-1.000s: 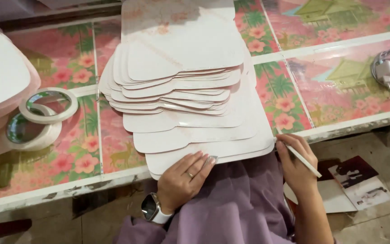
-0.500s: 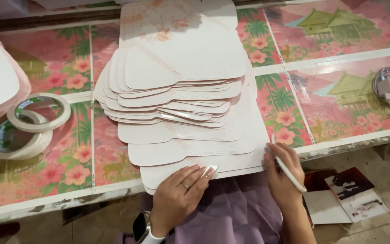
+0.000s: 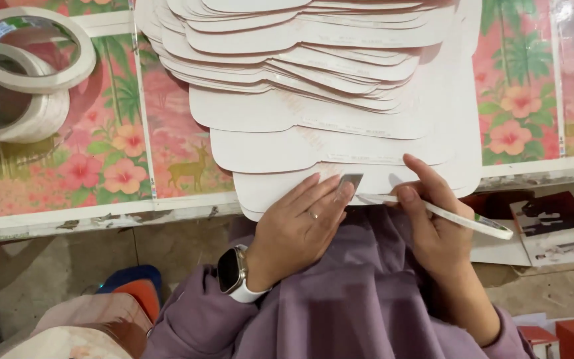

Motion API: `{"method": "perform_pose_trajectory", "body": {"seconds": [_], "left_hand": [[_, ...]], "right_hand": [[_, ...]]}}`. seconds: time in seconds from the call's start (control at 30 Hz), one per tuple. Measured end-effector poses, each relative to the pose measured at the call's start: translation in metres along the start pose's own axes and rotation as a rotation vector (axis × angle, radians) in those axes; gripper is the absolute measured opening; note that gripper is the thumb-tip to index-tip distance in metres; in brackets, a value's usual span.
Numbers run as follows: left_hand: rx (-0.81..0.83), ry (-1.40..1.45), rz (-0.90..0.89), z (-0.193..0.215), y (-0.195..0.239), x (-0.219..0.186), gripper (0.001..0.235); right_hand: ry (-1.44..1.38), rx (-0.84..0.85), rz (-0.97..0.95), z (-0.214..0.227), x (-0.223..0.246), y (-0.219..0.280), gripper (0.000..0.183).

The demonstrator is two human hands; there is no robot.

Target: The person applies clear adhesive tape to the edges of a stack of white, irregularly shaped paper cutouts. They use a roll of tape in their right hand to secure the edges of the top cutout while holding the stack steady with their left hand.

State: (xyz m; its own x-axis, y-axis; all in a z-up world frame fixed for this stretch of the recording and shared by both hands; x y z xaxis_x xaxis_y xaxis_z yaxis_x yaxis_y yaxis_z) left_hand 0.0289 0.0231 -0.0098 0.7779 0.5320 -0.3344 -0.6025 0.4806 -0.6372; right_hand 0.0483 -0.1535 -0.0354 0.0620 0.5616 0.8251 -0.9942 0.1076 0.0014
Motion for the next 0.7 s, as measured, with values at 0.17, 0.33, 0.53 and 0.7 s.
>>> {"method": "perform_pose_trajectory", "body": {"seconds": [0.17,0.33,0.53,0.7], "left_hand": [[0.016,-0.013,-0.116,0.003,-0.001,-0.007,0.031],[0.073,-0.095,-0.076,-0.005,-0.012,-0.005,0.029],[0.125,-0.115,-0.112,-0.006,-0.013,-0.007,0.025],[0.169,-0.110,-0.087,-0.010,-0.020,-0.015,0.027]], "right_hand": [[0.109,-0.067,0.073,-0.003,0.003,-0.002,0.033],[0.163,-0.194,0.394,0.034,0.002,0.004,0.051],[0.467,-0.362,0.574,0.037,0.010,0.009,0.013],[0.472,-0.413,0.491,0.041,0.005,0.007,0.009]]}}
Point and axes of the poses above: each hand's wrist, its own y-axis away from the middle knuckle, its own z-axis out of the back of the hand, x = y × z, the point moved 9 cm from there along -y, towards the middle knuckle, and after that the axes turned 5 degrees about -z, right-handed, at the moved point
